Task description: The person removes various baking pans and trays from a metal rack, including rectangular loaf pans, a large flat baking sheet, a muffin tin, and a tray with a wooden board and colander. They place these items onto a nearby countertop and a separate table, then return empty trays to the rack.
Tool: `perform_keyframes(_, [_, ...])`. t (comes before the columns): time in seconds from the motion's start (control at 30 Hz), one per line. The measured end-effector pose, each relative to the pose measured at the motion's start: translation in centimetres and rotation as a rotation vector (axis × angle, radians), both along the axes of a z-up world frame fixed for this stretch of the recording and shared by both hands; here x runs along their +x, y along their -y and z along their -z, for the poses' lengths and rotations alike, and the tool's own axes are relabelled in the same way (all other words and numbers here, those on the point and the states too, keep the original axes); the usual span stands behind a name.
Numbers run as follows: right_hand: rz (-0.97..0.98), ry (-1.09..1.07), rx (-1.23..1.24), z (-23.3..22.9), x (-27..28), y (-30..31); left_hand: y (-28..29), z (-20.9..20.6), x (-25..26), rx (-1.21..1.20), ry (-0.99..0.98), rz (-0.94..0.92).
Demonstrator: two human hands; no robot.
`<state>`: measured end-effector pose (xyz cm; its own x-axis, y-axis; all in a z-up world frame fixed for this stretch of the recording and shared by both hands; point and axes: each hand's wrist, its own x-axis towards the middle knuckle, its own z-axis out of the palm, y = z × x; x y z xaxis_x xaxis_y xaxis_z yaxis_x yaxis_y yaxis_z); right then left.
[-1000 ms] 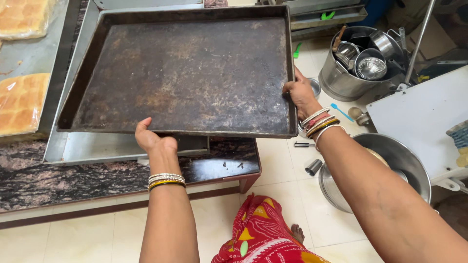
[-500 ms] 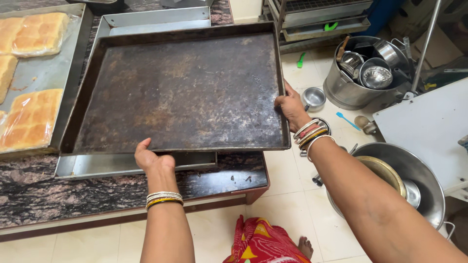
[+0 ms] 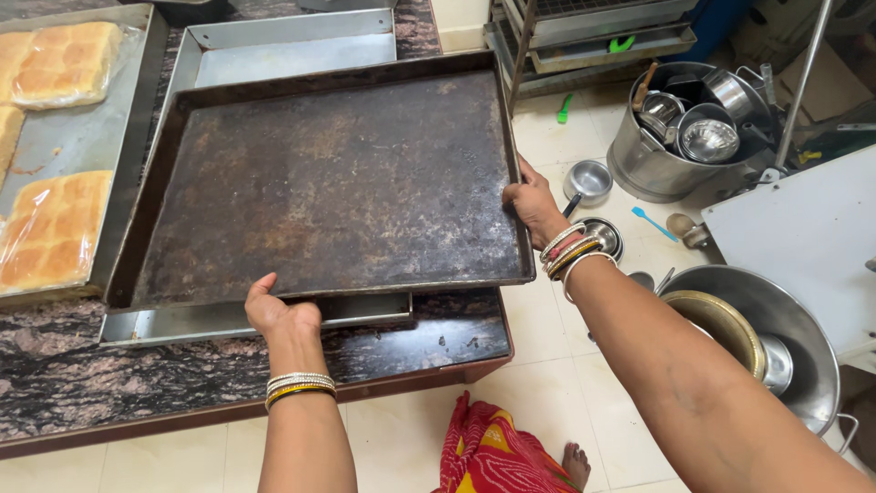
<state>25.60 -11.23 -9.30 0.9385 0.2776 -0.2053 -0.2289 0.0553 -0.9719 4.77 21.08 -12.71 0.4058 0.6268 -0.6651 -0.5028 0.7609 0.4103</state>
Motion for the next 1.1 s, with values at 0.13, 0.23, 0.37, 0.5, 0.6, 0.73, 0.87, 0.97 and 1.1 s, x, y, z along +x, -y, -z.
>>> perform_keyframes(0.13, [-0.008,-0.005,-0.022,0.6,-0.2,0.0,0.0,0.5,-0.2,-0.002,-0.041,0.003])
perform_keyframes(0.23, [-0.008,-0.004,-0.058,1.0,-0.2,0.2,0.2,0.8,-0.1,-0.018,-0.051,-0.006])
perform_keyframes(0.37, [-0.014,-0.041,0.007,1.6,0.0,0.3,0.2,1.0,-0.1,-0.005,-0.013,0.012])
perform_keyframes(0.5, [-0.012,0.007,0.023,1.8,0.5,0.1,0.1,1.2,0.1,-0.001,-0.064,0.008])
perform_keyframes(0.6, [-0.006,0.015,0.013,1.6,0.8,-0.1,0.0,1.5,0.4,-0.02,-0.094,0.015])
perform_keyframes(0.73, [-0.024,-0.039,0.045,1.2,0.7,-0.3,-0.3,2.0,0.5,0.008,-0.228,0.074])
perform_keyframes(0.87, [0.004,-0.132,0.006,0.9,0.7,-0.2,-0.8,2.3,0.7,0.011,-0.278,0.124])
perform_keyframes(0.97, [0.019,-0.177,0.003,1.2,1.2,-0.2,-1.0,1.7,0.8,0.015,-0.27,0.135])
perform_keyframes(1.1, [0.023,-0.22,0.004,2.0,1.8,-0.2,0.2,-1.0,1.0,0.116,-0.368,0.15])
